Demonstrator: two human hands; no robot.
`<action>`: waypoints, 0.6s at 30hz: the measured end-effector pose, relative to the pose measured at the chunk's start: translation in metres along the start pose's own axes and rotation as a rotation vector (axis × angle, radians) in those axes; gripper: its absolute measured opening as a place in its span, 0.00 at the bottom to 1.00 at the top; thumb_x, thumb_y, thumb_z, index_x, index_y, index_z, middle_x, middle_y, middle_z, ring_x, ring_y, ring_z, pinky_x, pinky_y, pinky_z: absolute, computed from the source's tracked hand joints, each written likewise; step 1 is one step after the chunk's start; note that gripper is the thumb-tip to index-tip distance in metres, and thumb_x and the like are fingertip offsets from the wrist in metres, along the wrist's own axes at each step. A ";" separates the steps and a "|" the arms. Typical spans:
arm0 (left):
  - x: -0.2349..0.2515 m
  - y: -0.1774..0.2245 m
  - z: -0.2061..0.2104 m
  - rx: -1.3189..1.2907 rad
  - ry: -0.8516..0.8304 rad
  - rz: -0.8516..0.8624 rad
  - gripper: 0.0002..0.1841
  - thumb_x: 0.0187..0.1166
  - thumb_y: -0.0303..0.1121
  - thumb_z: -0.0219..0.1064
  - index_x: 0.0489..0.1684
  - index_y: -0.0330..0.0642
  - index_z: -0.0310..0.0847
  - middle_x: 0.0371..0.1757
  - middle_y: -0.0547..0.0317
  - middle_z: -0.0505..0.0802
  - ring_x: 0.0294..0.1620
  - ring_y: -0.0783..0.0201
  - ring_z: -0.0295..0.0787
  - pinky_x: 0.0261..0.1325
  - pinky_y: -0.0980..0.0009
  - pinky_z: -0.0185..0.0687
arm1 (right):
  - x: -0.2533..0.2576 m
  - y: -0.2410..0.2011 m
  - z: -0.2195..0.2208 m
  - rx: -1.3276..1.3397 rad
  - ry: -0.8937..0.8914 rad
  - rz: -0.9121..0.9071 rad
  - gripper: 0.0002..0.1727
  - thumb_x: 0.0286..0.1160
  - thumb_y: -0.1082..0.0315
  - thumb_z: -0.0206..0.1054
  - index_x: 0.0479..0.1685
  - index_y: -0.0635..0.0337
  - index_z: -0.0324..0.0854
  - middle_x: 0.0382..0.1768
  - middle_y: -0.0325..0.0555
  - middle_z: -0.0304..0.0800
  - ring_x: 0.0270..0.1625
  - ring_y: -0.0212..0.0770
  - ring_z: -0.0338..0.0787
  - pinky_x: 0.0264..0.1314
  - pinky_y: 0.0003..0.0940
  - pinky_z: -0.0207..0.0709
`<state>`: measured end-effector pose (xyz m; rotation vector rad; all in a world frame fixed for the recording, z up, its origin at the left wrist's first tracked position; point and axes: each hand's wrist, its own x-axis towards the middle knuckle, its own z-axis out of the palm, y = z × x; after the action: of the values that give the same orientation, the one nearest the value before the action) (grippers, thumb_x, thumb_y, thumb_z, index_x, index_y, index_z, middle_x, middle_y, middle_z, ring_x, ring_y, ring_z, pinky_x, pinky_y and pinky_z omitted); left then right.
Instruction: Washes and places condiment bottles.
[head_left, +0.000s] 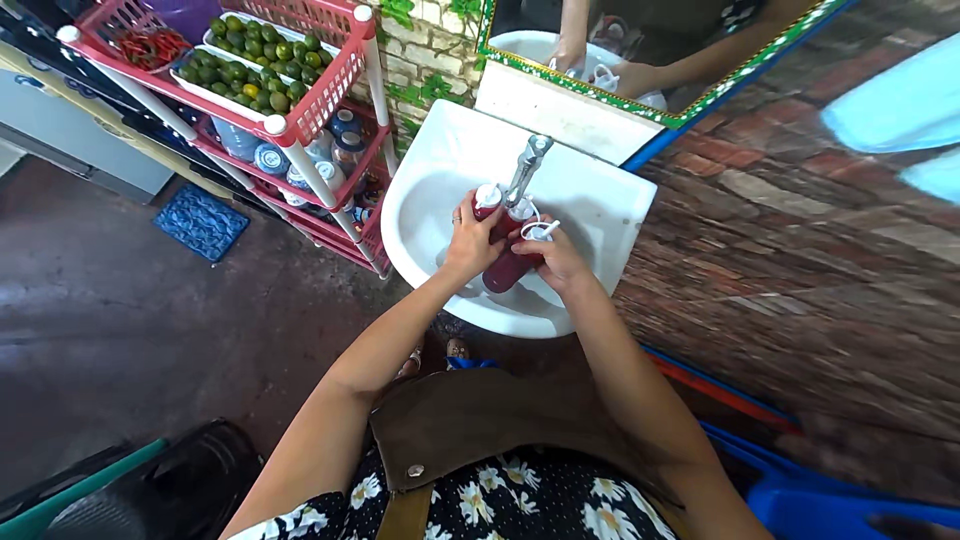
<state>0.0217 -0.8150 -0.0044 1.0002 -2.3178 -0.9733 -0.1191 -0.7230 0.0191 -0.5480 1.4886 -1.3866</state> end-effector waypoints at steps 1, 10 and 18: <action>0.003 0.002 0.002 0.018 -0.020 -0.021 0.27 0.72 0.36 0.78 0.73 0.48 0.84 0.91 0.30 0.57 0.87 0.29 0.56 0.80 0.40 0.67 | 0.000 -0.001 -0.001 -0.016 -0.002 0.005 0.28 0.55 0.89 0.67 0.58 0.60 0.71 0.45 0.46 0.87 0.46 0.38 0.89 0.48 0.36 0.85; 0.029 0.002 0.014 0.052 -0.103 -0.257 0.40 0.61 0.34 0.83 0.81 0.62 0.75 0.93 0.28 0.42 0.82 0.22 0.59 0.66 0.35 0.77 | 0.004 -0.018 0.001 -0.282 -0.176 0.049 0.25 0.54 0.92 0.68 0.53 0.64 0.75 0.42 0.48 0.88 0.44 0.38 0.87 0.46 0.36 0.83; 0.022 0.009 0.010 0.136 -0.138 -0.334 0.46 0.53 0.55 0.88 0.80 0.60 0.74 0.92 0.26 0.45 0.77 0.24 0.67 0.63 0.37 0.80 | -0.010 -0.023 -0.021 -0.244 -0.057 0.001 0.32 0.56 0.92 0.68 0.64 0.62 0.66 0.45 0.48 0.88 0.46 0.38 0.89 0.49 0.36 0.85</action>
<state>-0.0026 -0.8230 -0.0019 1.4533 -2.4026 -1.0477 -0.1398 -0.7103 0.0405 -0.7324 1.6217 -1.1857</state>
